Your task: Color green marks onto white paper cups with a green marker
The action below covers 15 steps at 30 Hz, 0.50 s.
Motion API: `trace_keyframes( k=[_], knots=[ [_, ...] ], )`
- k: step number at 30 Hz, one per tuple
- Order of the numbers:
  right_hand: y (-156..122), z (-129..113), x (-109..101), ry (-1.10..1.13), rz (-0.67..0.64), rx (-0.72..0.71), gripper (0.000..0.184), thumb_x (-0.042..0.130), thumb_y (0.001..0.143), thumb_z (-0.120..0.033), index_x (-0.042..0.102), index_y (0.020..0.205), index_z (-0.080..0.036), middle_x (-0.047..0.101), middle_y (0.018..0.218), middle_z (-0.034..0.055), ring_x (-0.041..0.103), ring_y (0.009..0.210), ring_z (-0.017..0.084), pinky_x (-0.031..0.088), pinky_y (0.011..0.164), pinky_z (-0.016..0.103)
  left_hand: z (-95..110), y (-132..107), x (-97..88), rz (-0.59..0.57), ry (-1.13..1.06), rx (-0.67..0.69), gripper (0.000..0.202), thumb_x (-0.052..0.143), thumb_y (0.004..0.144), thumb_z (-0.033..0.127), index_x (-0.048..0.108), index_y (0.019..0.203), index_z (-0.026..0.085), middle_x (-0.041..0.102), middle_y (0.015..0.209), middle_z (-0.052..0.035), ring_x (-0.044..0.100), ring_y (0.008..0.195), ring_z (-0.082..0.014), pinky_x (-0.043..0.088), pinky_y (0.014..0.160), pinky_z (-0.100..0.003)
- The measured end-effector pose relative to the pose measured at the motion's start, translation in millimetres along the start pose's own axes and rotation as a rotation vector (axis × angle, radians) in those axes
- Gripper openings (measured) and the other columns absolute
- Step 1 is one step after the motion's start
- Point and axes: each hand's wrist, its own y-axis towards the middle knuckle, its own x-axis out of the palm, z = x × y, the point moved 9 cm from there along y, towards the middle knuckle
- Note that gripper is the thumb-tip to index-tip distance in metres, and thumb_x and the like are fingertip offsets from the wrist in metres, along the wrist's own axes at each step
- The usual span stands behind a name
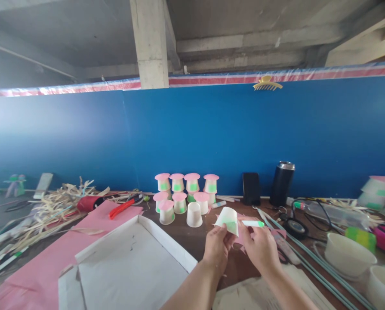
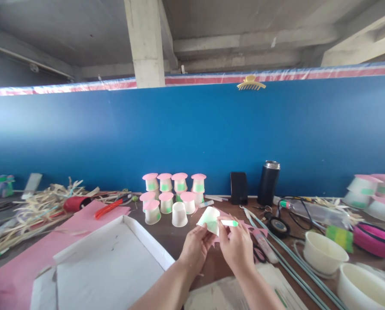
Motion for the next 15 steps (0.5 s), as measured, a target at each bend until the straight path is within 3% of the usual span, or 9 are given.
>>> trace_keyframes(
  k=[6, 12, 15],
  knots=[
    [-4.5, -7.8, 17.5, 0.091, -0.172, -0.051, 0.026, 0.043, 0.089, -0.034, 0.064, 0.089, -0.02, 0.071, 0.089, 0.0067, 0.065, 0.078, 0.018, 0.049, 0.069, 0.027, 3.6, 0.6, -1.8, 0.012, -0.004, 0.021, 0.009, 0.063, 0.075, 0.017, 0.066, 0.075, 0.008, 0.067, 0.074, -0.0097, 0.065, 0.073, -0.0157, 0.052, 0.076, -0.026],
    [-2.6, 0.6, 2.0, -0.076, 0.026, -0.019, 0.03, 0.044, 0.087, -0.039, 0.065, 0.087, -0.017, 0.07, 0.082, 0.0095, 0.064, 0.077, 0.023, 0.047, 0.076, 0.037, -1.3, 1.2, -1.0, 0.025, 0.0, -0.014, 0.011, 0.062, 0.076, 0.016, 0.066, 0.081, 0.007, 0.068, 0.082, -0.0123, 0.065, 0.077, -0.0171, 0.052, 0.075, -0.027],
    [-2.0, 1.9, 3.1, -0.024, -0.016, 0.005, 0.029, 0.045, 0.087, -0.038, 0.065, 0.087, -0.017, 0.07, 0.083, 0.0089, 0.064, 0.081, 0.022, 0.047, 0.077, 0.035, -1.6, 1.8, -1.7, 0.016, 0.006, -0.007, 0.013, 0.063, 0.075, 0.017, 0.066, 0.083, 0.007, 0.068, 0.084, -0.0127, 0.065, 0.08, -0.0186, 0.052, 0.076, -0.028]
  ],
)
